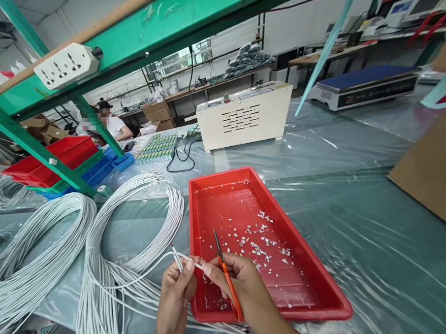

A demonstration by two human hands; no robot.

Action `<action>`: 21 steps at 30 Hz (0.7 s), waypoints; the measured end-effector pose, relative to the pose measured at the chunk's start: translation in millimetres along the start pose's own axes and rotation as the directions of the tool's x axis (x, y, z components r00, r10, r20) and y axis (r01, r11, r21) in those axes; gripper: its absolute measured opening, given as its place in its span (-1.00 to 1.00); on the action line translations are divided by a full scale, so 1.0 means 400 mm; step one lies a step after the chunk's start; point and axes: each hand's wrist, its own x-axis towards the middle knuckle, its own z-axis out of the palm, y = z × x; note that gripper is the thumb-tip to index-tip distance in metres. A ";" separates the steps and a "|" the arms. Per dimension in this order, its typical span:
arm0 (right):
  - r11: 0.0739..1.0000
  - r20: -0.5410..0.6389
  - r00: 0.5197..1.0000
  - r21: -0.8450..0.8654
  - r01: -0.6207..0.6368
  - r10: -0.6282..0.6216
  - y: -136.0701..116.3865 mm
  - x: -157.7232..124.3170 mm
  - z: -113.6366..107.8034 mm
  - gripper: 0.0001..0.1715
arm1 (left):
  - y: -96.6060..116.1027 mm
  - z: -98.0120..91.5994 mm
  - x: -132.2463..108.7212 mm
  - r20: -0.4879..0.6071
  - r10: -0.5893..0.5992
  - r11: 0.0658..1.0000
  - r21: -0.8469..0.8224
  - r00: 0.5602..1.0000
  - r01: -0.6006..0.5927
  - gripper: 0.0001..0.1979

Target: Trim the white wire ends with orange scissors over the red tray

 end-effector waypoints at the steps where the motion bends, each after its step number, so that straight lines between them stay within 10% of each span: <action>1: 1.000 0.018 1.000 0.001 -0.003 0.003 0.002 0.000 -0.001 -0.56 | 0.001 0.003 -0.002 -0.013 0.008 1.000 0.009 1.000 -0.008 -0.68; 13: 0.978 0.047 0.996 -0.191 0.088 -0.081 -0.006 -0.007 -0.036 -0.58 | 0.018 0.003 -0.001 0.032 0.020 1.000 0.015 0.999 -0.021 -0.68; 21: 0.956 0.366 0.921 -0.292 -0.021 0.132 -0.019 -0.055 -0.060 -0.38 | 0.028 0.002 0.001 0.050 0.011 1.000 -0.020 0.999 -0.010 -0.72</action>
